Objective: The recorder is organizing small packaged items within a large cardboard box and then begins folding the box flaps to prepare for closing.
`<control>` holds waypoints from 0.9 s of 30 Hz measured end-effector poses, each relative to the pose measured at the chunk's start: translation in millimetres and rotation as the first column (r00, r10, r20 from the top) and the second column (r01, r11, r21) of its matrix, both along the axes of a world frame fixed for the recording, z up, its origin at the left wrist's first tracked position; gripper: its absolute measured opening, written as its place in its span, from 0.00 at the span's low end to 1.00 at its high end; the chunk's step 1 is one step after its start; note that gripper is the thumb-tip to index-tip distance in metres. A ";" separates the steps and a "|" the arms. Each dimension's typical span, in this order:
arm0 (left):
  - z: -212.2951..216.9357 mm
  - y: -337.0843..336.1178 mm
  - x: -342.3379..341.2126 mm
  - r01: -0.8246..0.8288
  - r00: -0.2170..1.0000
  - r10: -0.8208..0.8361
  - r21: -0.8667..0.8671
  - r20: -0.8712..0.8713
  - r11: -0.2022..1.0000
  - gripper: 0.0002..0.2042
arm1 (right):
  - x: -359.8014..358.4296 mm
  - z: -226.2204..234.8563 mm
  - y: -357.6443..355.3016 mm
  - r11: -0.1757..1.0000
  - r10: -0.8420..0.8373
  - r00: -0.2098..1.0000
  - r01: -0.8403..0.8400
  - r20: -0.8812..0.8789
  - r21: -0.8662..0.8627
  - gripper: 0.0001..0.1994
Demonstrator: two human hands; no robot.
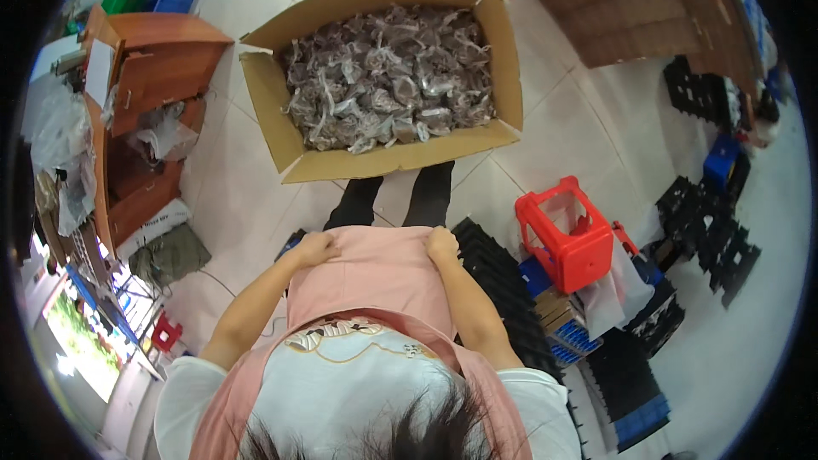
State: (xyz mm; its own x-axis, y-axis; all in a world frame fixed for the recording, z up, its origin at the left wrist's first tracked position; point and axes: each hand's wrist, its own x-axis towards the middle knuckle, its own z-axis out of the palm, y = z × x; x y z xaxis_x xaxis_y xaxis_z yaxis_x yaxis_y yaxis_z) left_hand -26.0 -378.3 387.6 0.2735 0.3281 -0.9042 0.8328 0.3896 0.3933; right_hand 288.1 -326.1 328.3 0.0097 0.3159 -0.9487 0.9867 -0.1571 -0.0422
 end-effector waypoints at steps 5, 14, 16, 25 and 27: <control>12.9 -20.6 17.2 0.060 0.988 -0.050 -0.066 0.144 0.996 0.16 | 31.9 13.9 35.3 0.947 0.152 0.859 -0.268 -0.489 -0.176 0.12; -12.4 -58.3 -14.5 -0.285 0.937 0.309 0.154 -0.163 0.946 0.16 | 0.9 -12.8 -10.3 0.907 0.108 0.991 -0.131 0.078 0.401 0.18; -12.6 -53.2 -44.9 -0.252 0.901 0.287 0.145 -0.324 0.957 0.20 | -15.2 -24.4 -25.9 0.966 0.080 0.992 -0.101 0.096 0.239 0.19; -27.1 -140.2 -132.0 -0.265 0.964 0.265 0.013 -0.016 0.964 0.16 | -71.4 -7.1 -72.8 0.985 0.083 0.978 -0.111 -0.194 -0.136 0.15; -23.2 -149.9 -149.2 -0.228 0.935 0.251 -0.118 0.249 0.966 0.12 | -76.2 11.7 -67.2 0.963 0.068 0.964 -0.131 -0.258 -0.237 0.15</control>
State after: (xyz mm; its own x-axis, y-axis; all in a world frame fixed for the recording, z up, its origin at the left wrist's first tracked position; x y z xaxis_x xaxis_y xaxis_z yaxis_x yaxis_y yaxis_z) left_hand -175.2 -528.1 364.4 0.4254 0.3370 -0.8399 0.5839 0.6069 0.5392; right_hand 211.8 -393.3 340.0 -0.2529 0.0564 -0.9659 0.9616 -0.0957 -0.2574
